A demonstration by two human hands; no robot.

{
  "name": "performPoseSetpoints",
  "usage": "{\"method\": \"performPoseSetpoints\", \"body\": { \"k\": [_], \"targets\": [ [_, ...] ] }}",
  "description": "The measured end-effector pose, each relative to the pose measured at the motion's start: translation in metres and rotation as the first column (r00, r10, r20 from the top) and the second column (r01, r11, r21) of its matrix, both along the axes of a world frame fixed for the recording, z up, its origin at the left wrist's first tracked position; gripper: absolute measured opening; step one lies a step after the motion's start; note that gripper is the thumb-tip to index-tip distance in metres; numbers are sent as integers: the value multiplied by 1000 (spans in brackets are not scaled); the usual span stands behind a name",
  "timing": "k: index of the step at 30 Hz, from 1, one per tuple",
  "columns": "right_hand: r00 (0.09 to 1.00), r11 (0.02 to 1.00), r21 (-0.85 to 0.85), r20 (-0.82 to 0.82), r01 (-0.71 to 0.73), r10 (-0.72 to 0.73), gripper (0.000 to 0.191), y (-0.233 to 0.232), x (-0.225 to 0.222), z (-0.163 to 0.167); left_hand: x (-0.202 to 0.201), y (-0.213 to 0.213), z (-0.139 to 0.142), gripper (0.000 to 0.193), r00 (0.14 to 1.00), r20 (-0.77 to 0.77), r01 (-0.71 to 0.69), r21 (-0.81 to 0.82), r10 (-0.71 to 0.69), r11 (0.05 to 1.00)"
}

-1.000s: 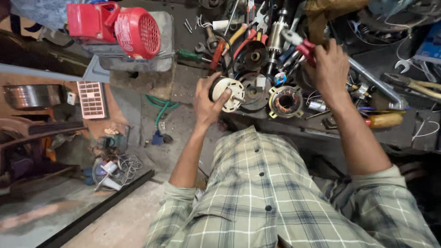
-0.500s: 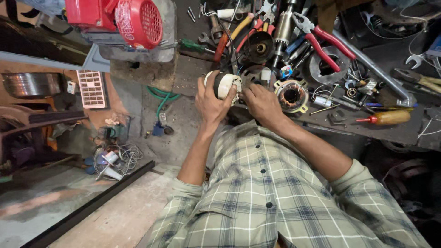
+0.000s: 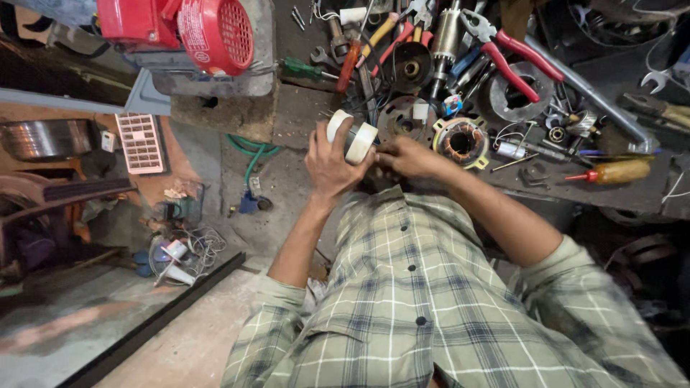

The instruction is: The person uses pliers to pull and adjust wires on a white cylindrical electrical component. They wipe their face with a cloth and continue manipulating the wires and the component on a cluttered workbench.

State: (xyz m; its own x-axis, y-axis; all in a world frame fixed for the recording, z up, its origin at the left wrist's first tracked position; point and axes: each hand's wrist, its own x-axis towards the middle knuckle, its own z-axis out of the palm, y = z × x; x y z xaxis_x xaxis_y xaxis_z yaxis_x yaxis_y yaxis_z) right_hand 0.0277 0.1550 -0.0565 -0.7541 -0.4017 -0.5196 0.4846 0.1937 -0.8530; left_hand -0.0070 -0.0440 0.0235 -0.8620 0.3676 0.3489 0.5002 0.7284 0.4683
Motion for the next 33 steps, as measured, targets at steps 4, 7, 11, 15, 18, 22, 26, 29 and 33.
{"method": "performPoseSetpoints", "body": {
  "k": [4, 7, 11, 15, 18, 22, 26, 29, 33],
  "targets": [
    [826, 790, 587, -525, 177, 205, 13, -22, 1, -4, -6, -2, -10, 66, 998, 19, -54, 13, 53, 998],
    [506, 728, 521, -817, 446, 275, 34, -32, 6, -3, -11, -1, -15, 65, 984, 100, -150, 45, 145, 988],
    [497, 705, 547, -810, 451, 312, 27, -36, 7, -5, -18, -5, -23, 66, 969, 188, -180, 88, 161, 980],
    [707, 779, 492, -702, 388, 91, 14, -42, 6, -8, -19, -13, -32, 69, 971, 222, -110, 60, 94, 992],
    [880, 882, 333, -446, 334, -166, 24, -46, 9, -12, -18, -18, -38, 70, 983, 177, -58, 64, 46, 996],
    [662, 799, 409, -749, 440, 19, 10, -45, 21, -9, -19, -19, -40, 70, 974, 220, -74, 54, 60, 996],
    [394, 722, 402, -899, 563, 193, 25, -52, 28, -8, -25, -22, -37, 69, 977, 213, -40, 112, 15, 993],
    [569, 703, 404, -822, 586, -2, 15, -64, 28, -13, -27, -26, -35, 71, 964, 266, 1, 98, -27, 995],
    [826, 760, 365, -409, 538, -388, 35, -71, 26, -20, -29, -26, -35, 70, 969, 244, 23, 115, -50, 993]
  ]
}}
